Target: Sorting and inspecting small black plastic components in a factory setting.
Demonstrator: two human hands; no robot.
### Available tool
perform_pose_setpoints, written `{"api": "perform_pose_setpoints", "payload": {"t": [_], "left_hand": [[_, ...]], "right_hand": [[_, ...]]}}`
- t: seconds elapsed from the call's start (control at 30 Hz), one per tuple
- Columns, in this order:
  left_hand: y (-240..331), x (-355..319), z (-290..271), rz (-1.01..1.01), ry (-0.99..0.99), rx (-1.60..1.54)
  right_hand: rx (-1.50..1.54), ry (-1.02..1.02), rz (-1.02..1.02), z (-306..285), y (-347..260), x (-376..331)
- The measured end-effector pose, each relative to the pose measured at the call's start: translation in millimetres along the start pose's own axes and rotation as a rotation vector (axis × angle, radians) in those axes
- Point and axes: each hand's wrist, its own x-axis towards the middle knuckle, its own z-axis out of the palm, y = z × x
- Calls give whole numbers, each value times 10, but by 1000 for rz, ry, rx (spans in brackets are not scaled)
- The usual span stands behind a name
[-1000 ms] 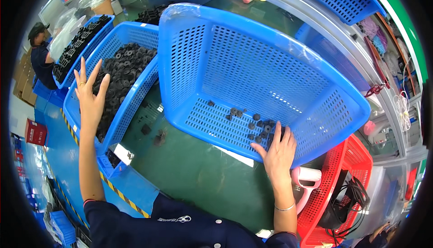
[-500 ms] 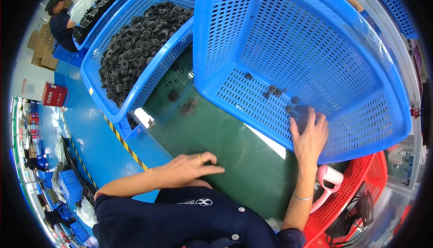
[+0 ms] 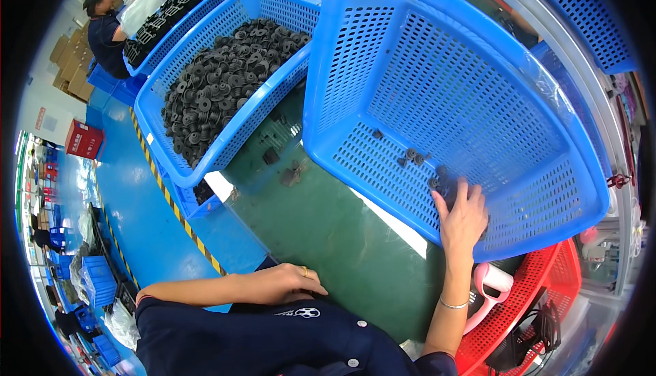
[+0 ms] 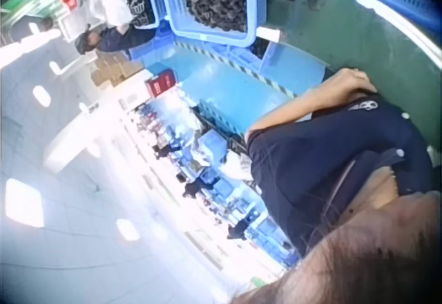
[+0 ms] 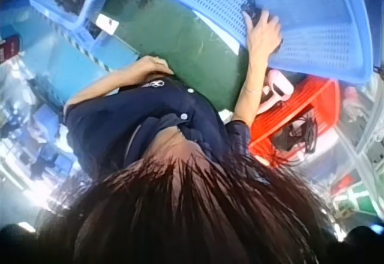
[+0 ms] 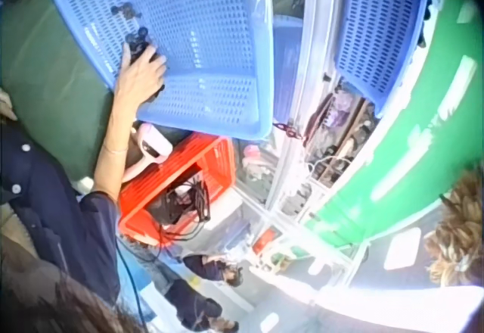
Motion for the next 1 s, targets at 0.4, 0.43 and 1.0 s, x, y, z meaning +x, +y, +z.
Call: {"api": "perform_pose_setpoints", "payload": {"t": [0.4,0.43,1.0], "left_hand": [[35,1215,-865,221,868,408],[-150,1335,-944,197,792,394],[-267,2295,-582,151,636,852]], "right_hand": [[226,95,-135,-11,103,15],[268,109,-144,-26,92,19],[1171,247,181,124,30,342]]}}
